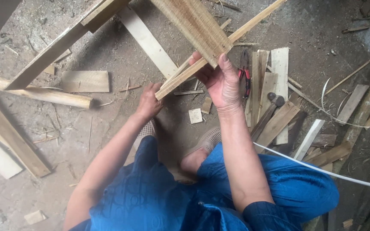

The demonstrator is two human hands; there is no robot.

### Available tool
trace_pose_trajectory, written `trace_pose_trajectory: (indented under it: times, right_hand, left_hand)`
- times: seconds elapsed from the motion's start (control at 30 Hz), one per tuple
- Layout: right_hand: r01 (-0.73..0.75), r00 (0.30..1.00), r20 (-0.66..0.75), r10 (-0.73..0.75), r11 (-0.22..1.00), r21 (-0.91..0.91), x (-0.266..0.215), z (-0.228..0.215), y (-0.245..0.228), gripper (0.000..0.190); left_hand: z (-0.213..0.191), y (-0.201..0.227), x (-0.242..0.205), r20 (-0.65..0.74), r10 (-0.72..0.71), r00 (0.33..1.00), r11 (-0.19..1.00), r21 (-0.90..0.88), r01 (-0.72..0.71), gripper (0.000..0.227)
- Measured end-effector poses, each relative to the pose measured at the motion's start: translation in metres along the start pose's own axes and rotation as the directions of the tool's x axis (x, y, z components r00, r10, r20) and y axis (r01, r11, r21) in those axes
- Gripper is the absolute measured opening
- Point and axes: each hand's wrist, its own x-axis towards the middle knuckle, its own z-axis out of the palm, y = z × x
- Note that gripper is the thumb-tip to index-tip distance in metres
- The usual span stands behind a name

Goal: The person sits on the ground assembling a small wooden stool frame. They use pliers to pull nails out of wooden slats, position the slats against the stool legs, and hammer nails to attach the pieces, fitting each slat into place by hand.

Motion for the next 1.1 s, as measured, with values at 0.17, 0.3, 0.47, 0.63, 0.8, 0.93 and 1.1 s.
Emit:
trace_pose_trajectory:
  times: [0.17, 0.3, 0.47, 0.63, 0.8, 0.93, 1.1]
  right_hand:
    - [0.008, 1.000, -0.005, -0.008, 1.000, -0.009, -0.004, 0.008, -0.002, 0.047]
    - [0.018, 1.000, -0.008, -0.018, 1.000, -0.021, 0.002, 0.000, 0.003, 0.052]
    - [0.066, 0.998, 0.000, -0.066, 0.993, -0.093, 0.009, -0.011, 0.014, 0.059]
    - [0.105, 0.994, -0.012, -0.106, 0.993, -0.046, 0.009, -0.011, 0.016, 0.058]
    - [0.096, 0.995, -0.038, -0.097, 0.995, -0.017, 0.006, -0.009, 0.015, 0.052]
    - [0.088, 0.995, -0.044, -0.088, 0.996, -0.009, 0.006, -0.010, 0.016, 0.051]
    - [0.093, 0.995, -0.039, -0.093, 0.996, -0.003, 0.004, -0.002, 0.010, 0.042]
  left_hand:
    - [-0.001, -0.018, 0.019, 0.035, 0.014, 0.999, 0.999, 0.043, -0.015, 0.045]
    - [-0.008, -0.021, 0.025, 0.043, 0.080, 0.996, 0.996, 0.035, -0.082, 0.031]
    - [-0.029, 0.020, 0.017, 0.073, 0.074, 0.995, 0.997, -0.029, -0.072, 0.035]
    - [-0.024, 0.009, 0.024, 0.097, 0.035, 0.995, 0.992, -0.122, -0.023, 0.044]
    - [-0.036, 0.036, 0.024, 0.122, -0.026, 0.992, 0.992, -0.117, 0.041, 0.035]
    - [-0.029, 0.014, 0.031, 0.138, -0.066, 0.988, 0.992, -0.097, 0.080, 0.028]
    - [-0.040, 0.084, 0.016, 0.204, -0.206, 0.957, 0.966, -0.115, 0.232, 0.031]
